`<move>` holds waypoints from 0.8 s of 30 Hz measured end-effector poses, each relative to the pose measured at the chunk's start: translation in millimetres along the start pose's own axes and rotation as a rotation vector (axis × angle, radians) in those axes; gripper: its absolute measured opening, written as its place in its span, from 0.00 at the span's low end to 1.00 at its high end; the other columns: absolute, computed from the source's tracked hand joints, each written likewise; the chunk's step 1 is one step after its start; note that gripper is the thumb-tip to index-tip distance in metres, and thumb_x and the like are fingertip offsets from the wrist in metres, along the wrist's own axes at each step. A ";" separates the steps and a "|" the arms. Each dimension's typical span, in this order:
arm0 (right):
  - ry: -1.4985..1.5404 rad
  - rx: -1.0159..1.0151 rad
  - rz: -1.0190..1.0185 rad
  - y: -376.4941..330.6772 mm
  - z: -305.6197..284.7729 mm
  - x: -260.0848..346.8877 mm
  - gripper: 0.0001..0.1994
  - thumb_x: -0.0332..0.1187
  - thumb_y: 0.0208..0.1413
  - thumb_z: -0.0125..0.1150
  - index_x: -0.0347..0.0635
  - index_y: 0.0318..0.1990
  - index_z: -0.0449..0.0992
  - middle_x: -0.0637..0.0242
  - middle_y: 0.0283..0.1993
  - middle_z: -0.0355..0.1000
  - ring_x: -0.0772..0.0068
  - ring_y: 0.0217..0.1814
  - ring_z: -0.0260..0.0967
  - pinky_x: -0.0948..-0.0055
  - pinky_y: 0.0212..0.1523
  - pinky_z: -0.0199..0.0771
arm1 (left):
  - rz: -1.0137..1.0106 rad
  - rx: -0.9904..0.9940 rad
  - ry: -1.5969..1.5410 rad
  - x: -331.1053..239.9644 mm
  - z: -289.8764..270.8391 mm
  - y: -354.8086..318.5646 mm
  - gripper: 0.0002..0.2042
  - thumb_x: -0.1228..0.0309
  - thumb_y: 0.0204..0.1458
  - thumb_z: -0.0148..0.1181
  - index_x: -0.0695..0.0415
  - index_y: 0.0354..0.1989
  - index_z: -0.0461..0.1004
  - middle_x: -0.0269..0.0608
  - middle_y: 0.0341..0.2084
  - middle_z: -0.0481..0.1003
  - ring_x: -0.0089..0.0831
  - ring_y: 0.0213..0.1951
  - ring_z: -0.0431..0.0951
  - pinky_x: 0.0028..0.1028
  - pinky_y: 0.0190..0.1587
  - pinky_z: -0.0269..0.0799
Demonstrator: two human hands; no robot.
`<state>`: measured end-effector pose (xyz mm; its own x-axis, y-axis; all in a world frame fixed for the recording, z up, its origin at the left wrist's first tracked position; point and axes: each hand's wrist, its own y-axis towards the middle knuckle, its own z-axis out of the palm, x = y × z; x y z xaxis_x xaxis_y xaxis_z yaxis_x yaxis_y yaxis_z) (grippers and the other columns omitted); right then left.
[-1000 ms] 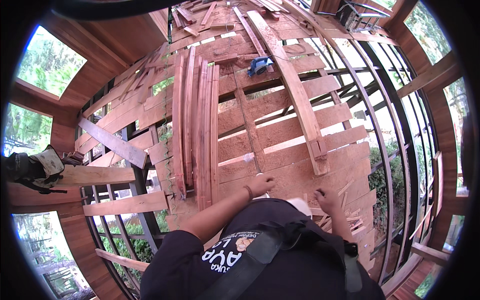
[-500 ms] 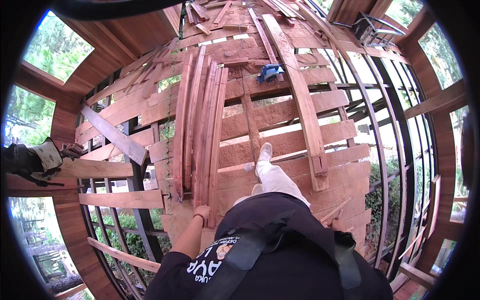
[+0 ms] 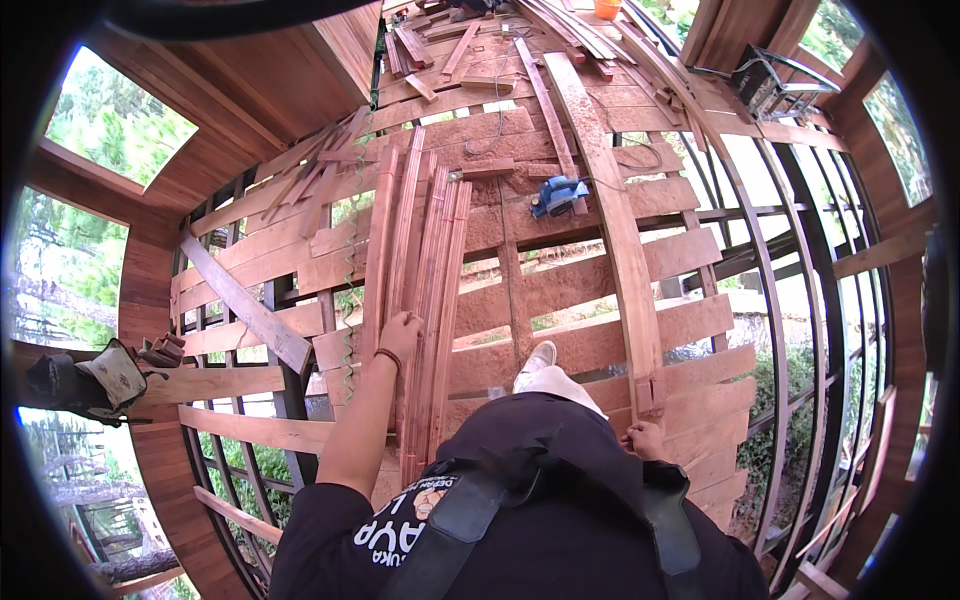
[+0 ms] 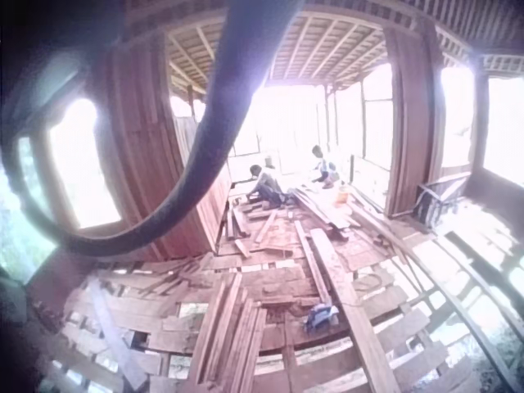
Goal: The person assembles a wooden slatted structure by applying glue to small wooden pieces and inserting them into a frame. They use a hammer to secure the pieces and a brush to apply a finish from a can. The person moves around the structure to access different sections.
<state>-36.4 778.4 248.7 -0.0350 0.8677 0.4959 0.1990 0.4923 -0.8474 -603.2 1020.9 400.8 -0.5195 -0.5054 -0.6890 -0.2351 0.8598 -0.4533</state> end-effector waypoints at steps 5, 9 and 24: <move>-0.042 -0.055 -0.078 40.2 -27.0 75.4 0.10 0.21 0.61 0.44 0.30 0.42 0.74 0.49 0.32 0.78 0.60 0.28 0.80 0.67 0.26 0.81 | -0.083 -0.027 -0.022 23.2 10.3 37.0 0.11 0.64 0.58 0.58 0.60 0.31 0.79 0.39 0.25 0.80 0.29 0.31 0.79 0.31 0.37 0.74; 0.045 -0.144 -0.061 62.3 -33.3 143.7 0.09 0.23 0.61 0.41 0.34 0.43 0.69 0.51 0.30 0.77 0.60 0.26 0.78 0.67 0.24 0.78 | -0.200 0.025 0.181 98.9 31.8 34.6 0.11 0.65 0.57 0.57 0.58 0.35 0.81 0.46 0.30 0.82 0.37 0.37 0.83 0.37 0.43 0.76; 0.028 -0.156 -0.374 228.2 70.4 428.5 0.09 0.31 0.68 0.52 0.34 0.48 0.70 0.58 0.33 0.77 0.68 0.29 0.78 0.71 0.29 0.77 | -0.508 0.210 -0.007 129.8 36.1 191.9 0.14 0.63 0.58 0.55 0.62 0.34 0.79 0.45 0.27 0.81 0.38 0.33 0.82 0.36 0.41 0.76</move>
<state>-74.9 1267.4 254.5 -0.1071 0.6272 0.7714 0.3243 0.7555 -0.5693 -686.1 1117.7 203.9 -0.3779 -0.8542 -0.3571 -0.2856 0.4745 -0.8327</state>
